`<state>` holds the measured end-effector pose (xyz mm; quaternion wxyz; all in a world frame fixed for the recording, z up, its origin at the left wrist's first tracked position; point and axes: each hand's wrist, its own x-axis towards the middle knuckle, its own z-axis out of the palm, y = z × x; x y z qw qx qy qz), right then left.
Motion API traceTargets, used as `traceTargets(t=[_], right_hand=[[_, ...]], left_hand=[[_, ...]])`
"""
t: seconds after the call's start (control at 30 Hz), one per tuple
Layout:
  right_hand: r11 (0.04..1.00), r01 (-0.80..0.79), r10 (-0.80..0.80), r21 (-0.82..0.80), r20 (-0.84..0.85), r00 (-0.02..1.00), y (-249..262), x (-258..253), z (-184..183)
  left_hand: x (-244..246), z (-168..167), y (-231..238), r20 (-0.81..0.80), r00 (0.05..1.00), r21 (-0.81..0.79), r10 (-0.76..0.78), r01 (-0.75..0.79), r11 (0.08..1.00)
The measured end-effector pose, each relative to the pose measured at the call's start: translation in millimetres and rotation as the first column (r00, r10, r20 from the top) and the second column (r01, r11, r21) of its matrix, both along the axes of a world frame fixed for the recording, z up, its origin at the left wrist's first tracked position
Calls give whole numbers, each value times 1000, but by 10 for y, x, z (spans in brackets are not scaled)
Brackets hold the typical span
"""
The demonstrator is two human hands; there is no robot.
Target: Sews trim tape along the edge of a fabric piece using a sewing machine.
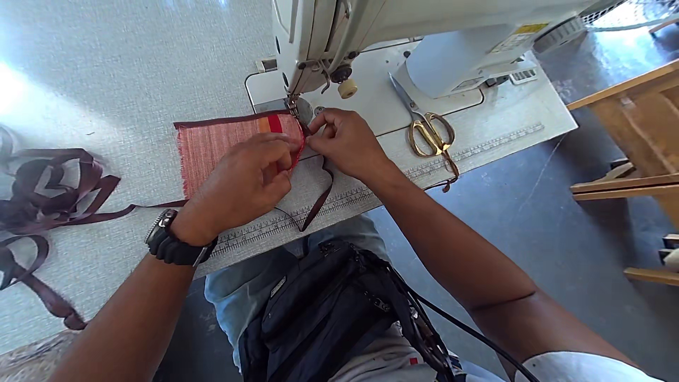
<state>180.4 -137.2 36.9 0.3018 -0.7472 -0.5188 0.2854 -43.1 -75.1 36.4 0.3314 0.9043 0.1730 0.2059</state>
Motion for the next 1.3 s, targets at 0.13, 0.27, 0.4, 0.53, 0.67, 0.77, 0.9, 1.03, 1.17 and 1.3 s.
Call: traceTargets(t=[0.13,0.27,0.4,0.53,0.67,0.77,0.9,1.03,1.17,1.3], right_hand=[[996,28,-33,80,63,997,17,-27,-30],[987,8,-16,161,49,999,19,-30,-64],[985,4,-7,172,21,1000,28,-30,-88],[991,47,-39,124,-63,997,11,-64,-66],[996,90,-91,-20,-132,987,2,-60,21],[993,62,-76,-99,-144,987,61,-2,61],[998,-15,14,-53,-19,1000,172,52,46],[997,-73,65,40,168,984,216,32,27],[980,-158,115,122,303,946,256,40,-41],[983,-179,156,36,338,928,264,36,-20]], left_hand=[[-18,-5,9,1,1000,-5,0,0,1000],[-26,1,14,4,1000,-15,-3,3,1000],[-26,13,10,-1,1000,-20,3,-3,1000],[-21,7,10,3,1000,-15,0,0,1000],[-32,12,8,5,1000,-27,3,-2,1000],[-45,8,15,12,1000,-38,7,-6,999],[-68,25,27,21,1000,-43,23,-22,999],[-80,13,43,25,1000,-42,18,-16,999],[-80,19,45,28,1000,-52,12,-11,999],[-96,19,53,34,999,-41,15,-14,999]])
